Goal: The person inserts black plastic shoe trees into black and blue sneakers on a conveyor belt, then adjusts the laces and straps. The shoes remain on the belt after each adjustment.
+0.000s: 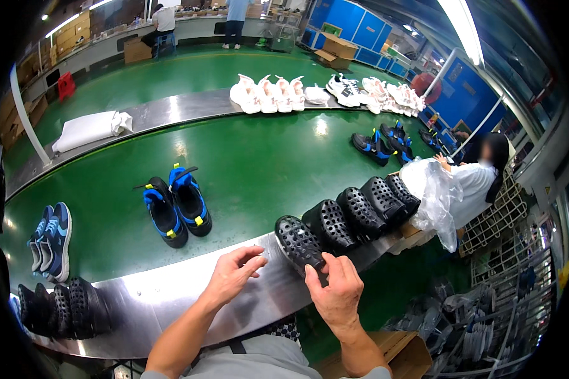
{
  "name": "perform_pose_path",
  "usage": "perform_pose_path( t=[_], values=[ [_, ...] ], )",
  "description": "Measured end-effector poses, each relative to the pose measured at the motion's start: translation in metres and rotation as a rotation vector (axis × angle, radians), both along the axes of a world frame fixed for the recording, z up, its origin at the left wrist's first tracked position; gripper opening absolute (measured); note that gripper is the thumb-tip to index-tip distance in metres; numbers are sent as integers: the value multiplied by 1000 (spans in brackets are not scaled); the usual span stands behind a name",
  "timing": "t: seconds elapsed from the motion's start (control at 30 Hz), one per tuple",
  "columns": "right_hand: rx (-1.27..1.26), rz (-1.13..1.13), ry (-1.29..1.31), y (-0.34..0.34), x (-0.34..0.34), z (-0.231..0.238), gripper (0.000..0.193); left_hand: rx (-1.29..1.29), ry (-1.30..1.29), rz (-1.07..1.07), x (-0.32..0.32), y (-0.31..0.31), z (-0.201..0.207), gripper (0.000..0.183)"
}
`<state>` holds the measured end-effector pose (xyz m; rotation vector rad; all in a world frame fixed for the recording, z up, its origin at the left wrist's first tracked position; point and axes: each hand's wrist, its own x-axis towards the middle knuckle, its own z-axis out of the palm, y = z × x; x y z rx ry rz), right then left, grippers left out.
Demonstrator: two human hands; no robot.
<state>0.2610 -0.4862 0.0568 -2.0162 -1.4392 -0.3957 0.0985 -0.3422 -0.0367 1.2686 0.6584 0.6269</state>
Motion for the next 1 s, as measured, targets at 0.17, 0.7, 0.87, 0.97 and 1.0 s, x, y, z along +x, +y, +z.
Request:
perform_pose_path(
  t=[0.17,0.7,0.87,0.97,1.0],
  values=[
    [29,-13,182,-4,-1,0,36,-249,-216,-95,30,4,12,39],
    [-59,-12,357,-11,1,12,36,-507,-683,-232,44,9,13,17],
    [116,-3,558,-18,7,2,34,-611,-755,-269,47,12,0,21],
    [265,13,591,-28,16,4,38,-641,-824,-220,47,19,-7,22],
    [295,49,596,-29,18,5,40,-644,-821,-224,48,18,-7,23]
  ],
)
